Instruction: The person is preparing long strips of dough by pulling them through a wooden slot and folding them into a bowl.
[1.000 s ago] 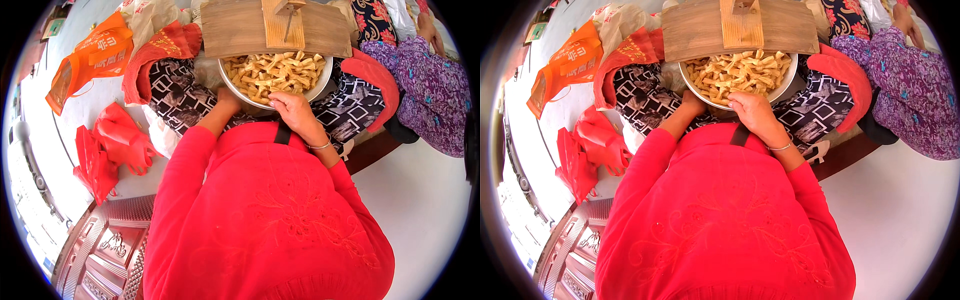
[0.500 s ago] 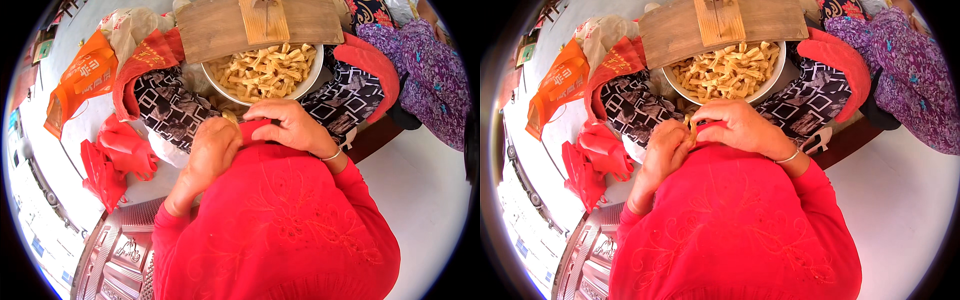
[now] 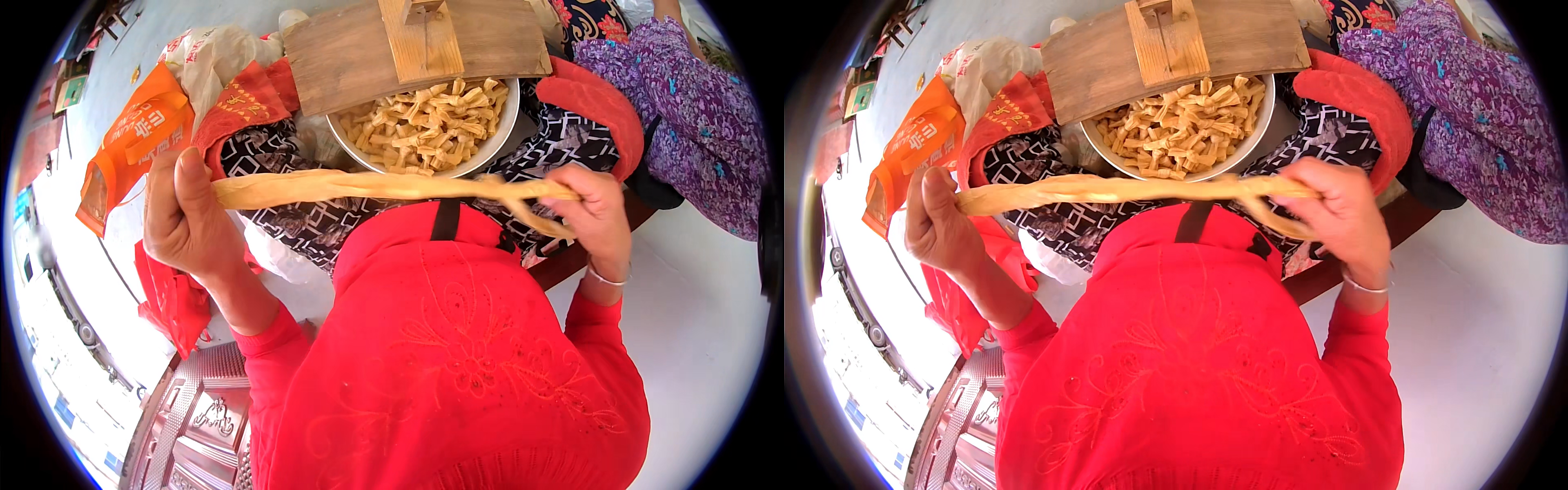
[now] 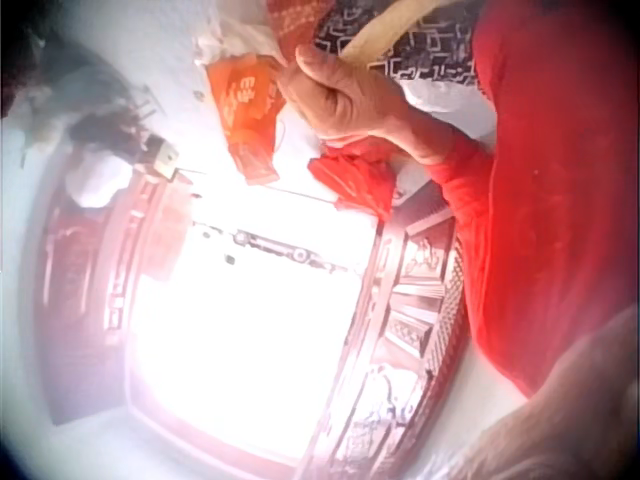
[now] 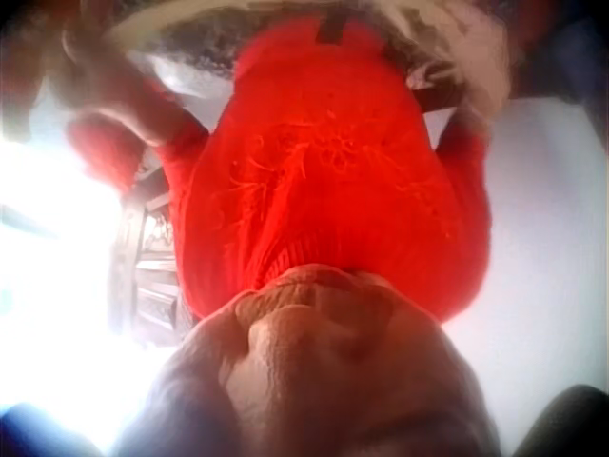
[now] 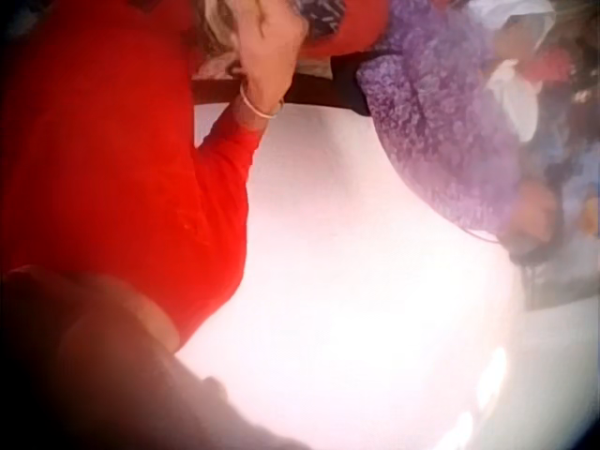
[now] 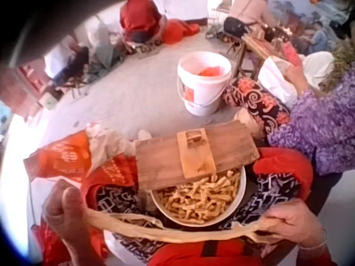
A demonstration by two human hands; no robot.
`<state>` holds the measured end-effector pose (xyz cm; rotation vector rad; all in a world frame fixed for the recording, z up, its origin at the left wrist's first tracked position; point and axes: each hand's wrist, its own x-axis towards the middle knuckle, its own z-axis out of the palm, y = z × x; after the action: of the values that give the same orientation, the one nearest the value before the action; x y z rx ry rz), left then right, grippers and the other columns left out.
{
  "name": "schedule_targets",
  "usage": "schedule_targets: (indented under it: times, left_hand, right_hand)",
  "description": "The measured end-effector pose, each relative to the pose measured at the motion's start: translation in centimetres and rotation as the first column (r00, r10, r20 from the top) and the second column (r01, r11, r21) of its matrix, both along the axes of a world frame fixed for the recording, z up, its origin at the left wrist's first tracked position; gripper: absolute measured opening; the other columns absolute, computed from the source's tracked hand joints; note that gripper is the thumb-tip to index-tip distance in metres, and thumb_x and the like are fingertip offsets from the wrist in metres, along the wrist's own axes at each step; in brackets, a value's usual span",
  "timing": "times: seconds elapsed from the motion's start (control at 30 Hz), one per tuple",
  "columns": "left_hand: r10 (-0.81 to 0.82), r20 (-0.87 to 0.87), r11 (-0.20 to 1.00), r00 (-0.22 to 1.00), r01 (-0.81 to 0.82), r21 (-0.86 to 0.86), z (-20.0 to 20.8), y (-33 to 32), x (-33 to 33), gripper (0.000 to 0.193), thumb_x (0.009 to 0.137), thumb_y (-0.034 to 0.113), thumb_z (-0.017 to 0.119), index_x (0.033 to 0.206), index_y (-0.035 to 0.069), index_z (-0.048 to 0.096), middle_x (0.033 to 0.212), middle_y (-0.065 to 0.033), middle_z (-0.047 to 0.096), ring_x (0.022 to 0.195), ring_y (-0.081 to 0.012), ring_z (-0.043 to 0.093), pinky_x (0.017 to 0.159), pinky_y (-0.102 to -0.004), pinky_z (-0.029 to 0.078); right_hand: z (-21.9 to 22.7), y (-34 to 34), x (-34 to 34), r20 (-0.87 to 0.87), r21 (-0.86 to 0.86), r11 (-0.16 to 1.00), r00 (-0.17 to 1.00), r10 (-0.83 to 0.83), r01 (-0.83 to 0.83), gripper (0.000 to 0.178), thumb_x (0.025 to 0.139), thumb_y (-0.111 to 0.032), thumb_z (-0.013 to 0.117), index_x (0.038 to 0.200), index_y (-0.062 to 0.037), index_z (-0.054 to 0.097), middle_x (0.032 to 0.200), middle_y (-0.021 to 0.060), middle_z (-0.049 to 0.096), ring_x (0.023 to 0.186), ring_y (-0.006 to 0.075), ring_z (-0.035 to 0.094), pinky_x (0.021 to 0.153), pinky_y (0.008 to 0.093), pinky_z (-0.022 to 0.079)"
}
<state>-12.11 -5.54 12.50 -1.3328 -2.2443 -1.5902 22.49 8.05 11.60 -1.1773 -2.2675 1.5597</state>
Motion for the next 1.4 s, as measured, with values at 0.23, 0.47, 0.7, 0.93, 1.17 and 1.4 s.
schedule_targets:
  times: [0.23,0.47,0.7,0.93,1.17,1.4]
  left_hand:
    - [0.117,-0.035,0.898,0.993,-0.121,-0.424,-3.9,-4.3,-3.5,0.035,0.093,0.017,0.061,0.065,0.001,0.048,0.06,-0.0002,0.043,0.057,-0.0095,0.037,0.051,-0.0268,0.031]
    - [-0.65,-0.006,0.613,0.76,0.52,-0.596,-4.8,0.1,5.7,0.037,0.076,0.018,0.07,0.109,0.003,0.062,0.114,-0.0155,0.06,0.114,-0.0353,0.051,0.092,-0.0447,0.041]
    - [-0.425,0.85,0.366,0.311,0.918,-0.153,-6.3,4.8,9.9,0.03,0.092,0.016,0.059,0.118,0.002,0.058,0.085,-0.0014,0.06,0.077,-0.0102,0.055,0.067,-0.0254,0.045]
    - [-0.44,0.815,0.416,0.377,0.89,-0.187,-9.5,5.2,10.5,0.023,0.096,0.018,0.056,0.106,-0.002,0.062,0.076,0.0015,0.057,0.07,-0.0062,0.049,0.06,-0.0248,0.042]
    - [-0.572,0.499,0.439,0.651,0.757,-0.485,-7.8,5.5,9.0,0.023,0.092,0.02,0.06,0.087,-0.002,0.065,0.06,-0.0062,0.051,0.061,-0.0074,0.048,0.055,-0.0283,0.04]
    - [-0.356,0.926,0.641,0.122,0.753,0.148,-9.3,6.0,10.1,0.032,0.099,0.029,0.05,0.095,0.001,0.065,0.064,0.002,0.054,0.052,-0.0036,0.038,0.048,-0.0186,0.03]
  right_hand:
    - [1.4,0.5,8.2,0.101,0.183,0.913,0.917,-0.386,0.364,0.009,0.09,-0.005,0.059,0.094,0.0021,0.063,0.076,-0.0028,0.055,0.068,0.003,0.045,0.059,0.0186,0.036]
    - [-2.0,-3.0,-2.4,0.022,0.091,0.984,0.988,0.155,-0.156,0.017,0.086,-0.018,0.066,0.082,-0.0028,0.058,0.065,0.0155,0.05,0.055,0.0311,0.052,0.051,0.0367,0.04]
    - [-4.5,-0.4,-6.2,-0.056,0.107,0.988,0.991,0.12,-0.114,0.011,0.081,-0.014,0.066,0.087,-0.0053,0.064,0.073,0.0132,0.063,0.065,0.0285,0.064,0.057,0.0344,0.048]
    - [-7.8,-0.2,-6.6,-0.277,0.016,0.984,0.947,-0.164,0.175,0.022,0.094,-0.019,0.06,0.093,0.0031,0.06,0.071,0.0042,0.058,0.065,0.0078,0.05,0.059,0.0245,0.044]
    - [-11.0,-1.7,-6.6,-0.142,-0.003,0.996,0.986,-0.084,0.084,0.026,0.091,-0.021,0.06,0.078,0.0012,0.062,0.061,0.0133,0.055,0.052,0.019,0.05,0.052,0.0338,0.042]
    - [-5.7,-3.4,-8.6,-0.505,-0.725,0.681,0.75,-0.427,-0.101,0.02,0.094,-0.011,0.058,0.108,-0.0004,0.068,0.062,-0.0047,0.052,0.055,0.0012,0.042,0.05,0.019,0.034]
